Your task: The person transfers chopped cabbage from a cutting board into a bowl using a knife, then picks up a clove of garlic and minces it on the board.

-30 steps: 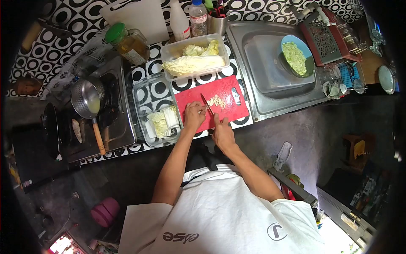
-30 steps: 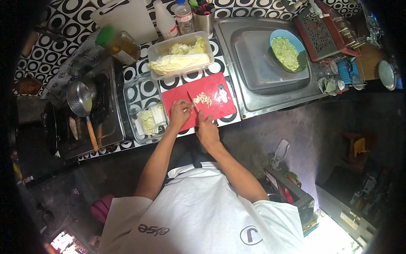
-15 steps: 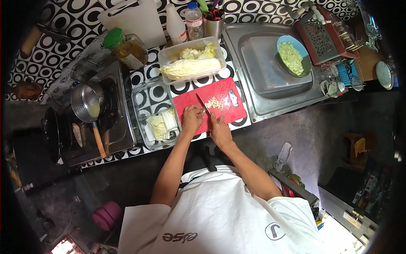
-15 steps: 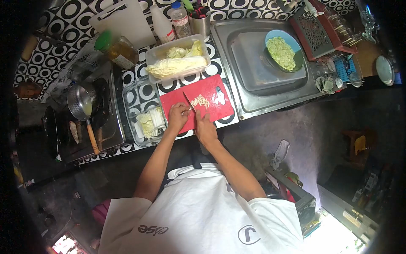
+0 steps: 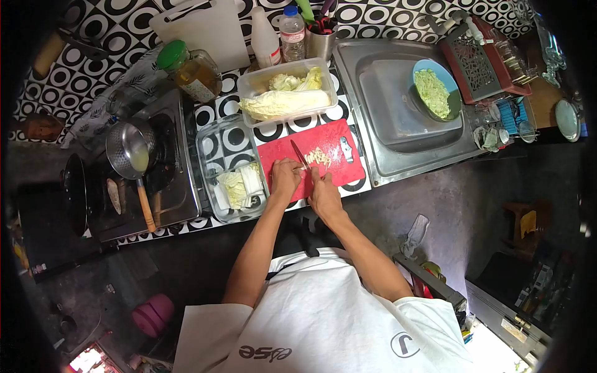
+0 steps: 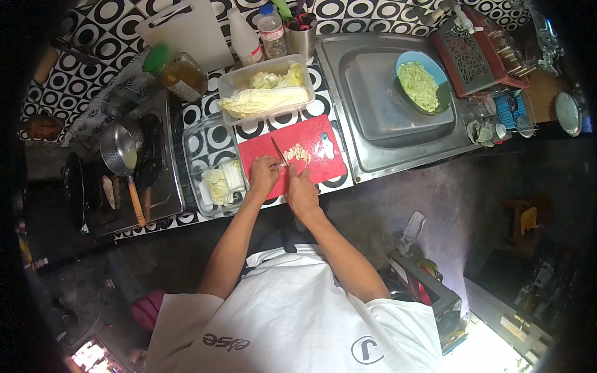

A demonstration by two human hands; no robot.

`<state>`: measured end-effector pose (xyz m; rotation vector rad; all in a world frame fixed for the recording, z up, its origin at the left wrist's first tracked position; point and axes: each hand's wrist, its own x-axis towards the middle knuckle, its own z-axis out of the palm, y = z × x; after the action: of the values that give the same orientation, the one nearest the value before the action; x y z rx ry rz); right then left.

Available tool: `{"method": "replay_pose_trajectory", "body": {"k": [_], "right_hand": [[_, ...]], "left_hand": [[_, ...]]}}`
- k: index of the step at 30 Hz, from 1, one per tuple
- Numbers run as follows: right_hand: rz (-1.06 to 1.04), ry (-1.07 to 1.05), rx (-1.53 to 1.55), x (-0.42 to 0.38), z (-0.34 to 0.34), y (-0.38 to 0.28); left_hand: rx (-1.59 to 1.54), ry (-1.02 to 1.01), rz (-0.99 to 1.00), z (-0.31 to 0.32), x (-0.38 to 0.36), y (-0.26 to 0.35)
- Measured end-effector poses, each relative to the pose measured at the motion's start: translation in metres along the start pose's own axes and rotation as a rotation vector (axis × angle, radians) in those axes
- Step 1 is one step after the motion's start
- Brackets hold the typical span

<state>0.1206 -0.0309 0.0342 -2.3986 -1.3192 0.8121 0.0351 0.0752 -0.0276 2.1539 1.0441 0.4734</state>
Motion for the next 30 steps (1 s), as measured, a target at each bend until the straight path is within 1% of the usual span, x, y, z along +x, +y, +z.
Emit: {"method": "replay_pose_trajectory", "body": {"k": [3,5,7,9,12,15,16,17,18,20,24,26,30], "right_hand": [[0.033,-0.025,-0.001,-0.013,-0.003,-0.003],[0.043,-0.016,0.004,-0.017,0.007,0.003],[0.053,-0.010,0.010,-0.017,0.015,0.006],[0.012,0.032,-0.020,-0.013,0.020,0.010],[-0.012,0.037,-0.017,0.000,0.026,0.012],[-0.036,0.087,-0.015,0.008,0.029,0.009],[-0.032,0.091,-0.015,0.005,0.026,0.009],[-0.025,0.073,-0.002,0.001,0.022,0.009],[-0.018,0.052,0.009,-0.005,0.019,0.010],[-0.010,0.041,0.030,-0.016,0.022,0.019],[0.026,0.040,0.058,-0.025,0.018,0.020],[0.014,0.026,0.042,-0.019,0.019,0.020],[-0.013,-0.001,0.001,-0.002,0.012,0.008]], "left_hand": [[-0.010,0.006,-0.003,0.003,0.000,-0.004],[-0.046,0.047,0.012,0.005,-0.001,-0.006],[-0.050,0.015,-0.019,0.001,0.001,-0.002],[-0.057,-0.018,-0.041,0.000,0.001,-0.001],[-0.072,0.016,-0.010,0.003,0.001,-0.002],[-0.021,0.059,-0.032,0.003,-0.004,0.002],[-0.048,0.066,-0.084,0.000,-0.006,0.006],[-0.076,0.074,-0.137,-0.001,-0.005,0.010],[-0.078,0.073,-0.134,-0.001,-0.004,0.009],[-0.087,0.006,-0.145,-0.003,-0.003,0.004],[-0.184,-0.032,-0.191,-0.002,-0.003,0.001],[-0.056,0.004,-0.042,0.003,-0.004,-0.006],[-0.024,-0.014,-0.032,0.002,-0.002,-0.002]]}}
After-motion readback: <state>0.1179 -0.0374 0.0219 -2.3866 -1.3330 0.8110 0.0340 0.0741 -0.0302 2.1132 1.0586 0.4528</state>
